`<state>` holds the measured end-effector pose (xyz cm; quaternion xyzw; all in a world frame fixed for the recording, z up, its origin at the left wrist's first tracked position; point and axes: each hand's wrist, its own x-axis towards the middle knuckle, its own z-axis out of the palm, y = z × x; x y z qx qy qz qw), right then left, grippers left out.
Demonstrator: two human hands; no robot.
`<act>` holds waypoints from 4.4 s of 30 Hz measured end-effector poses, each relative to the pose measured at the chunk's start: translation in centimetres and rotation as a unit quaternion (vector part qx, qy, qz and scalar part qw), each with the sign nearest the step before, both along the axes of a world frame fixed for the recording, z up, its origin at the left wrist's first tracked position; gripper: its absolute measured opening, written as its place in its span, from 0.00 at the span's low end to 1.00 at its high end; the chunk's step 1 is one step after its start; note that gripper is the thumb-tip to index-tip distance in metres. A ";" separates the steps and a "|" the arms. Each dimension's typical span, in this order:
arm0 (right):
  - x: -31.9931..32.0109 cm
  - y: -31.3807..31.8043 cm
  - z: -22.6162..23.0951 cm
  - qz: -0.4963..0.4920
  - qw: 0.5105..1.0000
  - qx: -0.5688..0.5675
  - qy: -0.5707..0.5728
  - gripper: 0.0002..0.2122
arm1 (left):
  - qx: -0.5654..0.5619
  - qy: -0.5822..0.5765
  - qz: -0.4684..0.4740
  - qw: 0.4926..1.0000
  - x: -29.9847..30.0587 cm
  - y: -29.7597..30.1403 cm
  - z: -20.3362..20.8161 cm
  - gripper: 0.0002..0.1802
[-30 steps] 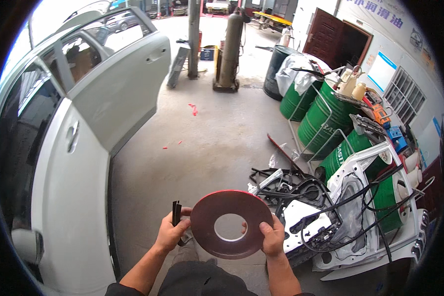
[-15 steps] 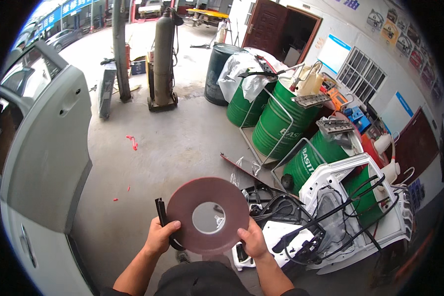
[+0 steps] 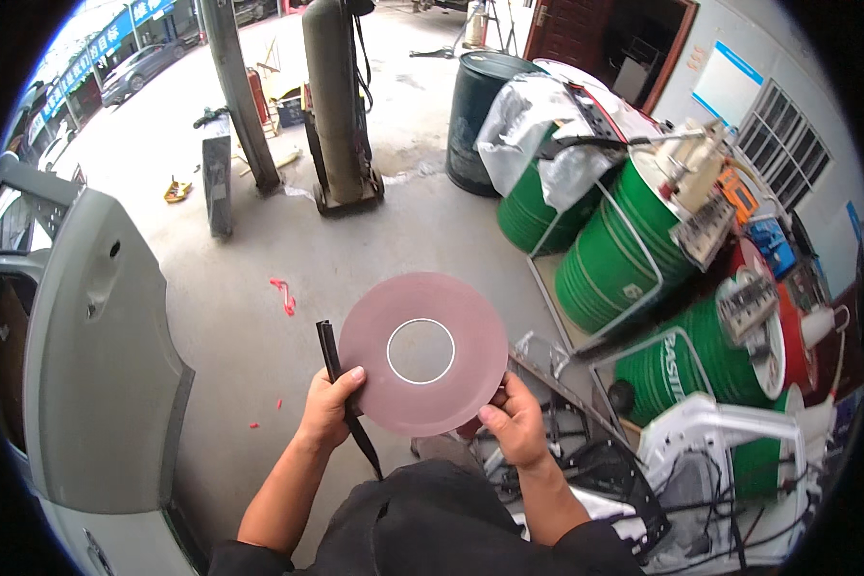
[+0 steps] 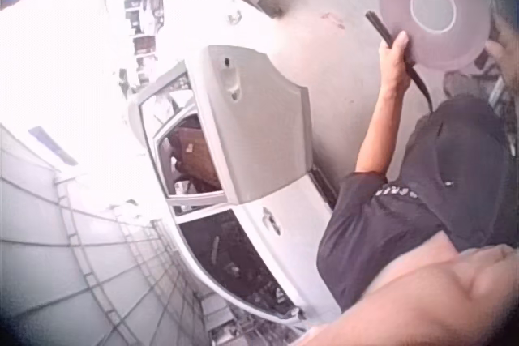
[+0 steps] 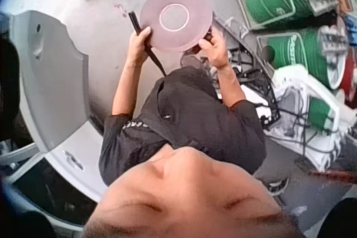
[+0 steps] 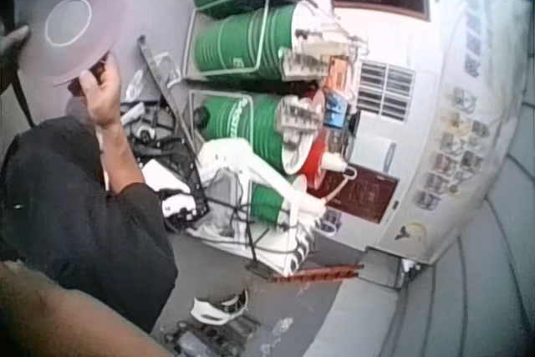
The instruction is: The person applies red tape along the edge of a black car trim piece. They retrieve a roll of red tape from a tool cart, unroll it, and press it onto the trim piece's edge, smoothing it as they go.
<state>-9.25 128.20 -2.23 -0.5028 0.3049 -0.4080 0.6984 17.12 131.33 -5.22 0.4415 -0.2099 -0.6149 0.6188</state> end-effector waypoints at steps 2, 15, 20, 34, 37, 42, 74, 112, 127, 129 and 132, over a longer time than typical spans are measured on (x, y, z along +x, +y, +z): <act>1.7 -7.1 1.0 -0.024 0.999 -0.022 -0.025 0.24 | -0.012 0.017 0.003 1.000 0.9 -6.0 0.0 0.18; 9.0 -42.7 2.1 -0.107 0.988 -0.098 0.054 0.21 | 0.022 0.088 -0.032 0.995 5.4 -44.5 -1.4 0.21; 12.6 -54.8 3.4 -0.277 0.900 -0.249 0.226 0.16 | 0.014 0.083 -0.165 0.983 7.1 -61.3 -3.9 0.13; 1.9 -83.6 7.4 -0.402 0.742 -0.255 0.473 0.08 | -0.035 -0.123 -0.303 0.944 6.1 -97.5 1.2 0.16; -2.2 -89.8 8.3 -0.379 0.737 -0.242 0.505 0.08 | -0.064 -0.082 -0.318 0.942 4.5 -104.2 3.5 0.27; -8.9 -99.5 12.2 -0.318 0.718 -0.289 0.548 0.09 | -0.099 0.158 -0.357 0.915 -0.2 -114.8 10.9 0.30; -24.8 -114.1 5.2 -0.409 0.790 0.074 0.450 0.08 | -0.038 -0.178 -0.677 0.714 -23.9 -145.8 -7.3 0.14; -8.9 -124.8 -3.0 -0.348 0.812 0.051 0.466 0.24 | -0.204 -0.225 -0.505 0.808 -20.0 -141.6 -4.5 0.12; -8.1 -125.2 -2.1 -0.261 0.823 0.065 0.501 0.24 | -0.095 -0.103 -0.595 0.791 -18.2 -142.1 -6.4 0.06; -8.0 -125.2 -2.0 -0.262 0.826 0.071 0.494 0.24 | -0.101 -0.097 -0.600 0.787 -18.1 -142.0 -7.0 0.06; -7.9 -125.1 -2.2 -0.260 0.829 0.085 0.489 0.24 | -0.108 -0.106 -0.605 0.781 -17.8 -142.0 -7.3 0.07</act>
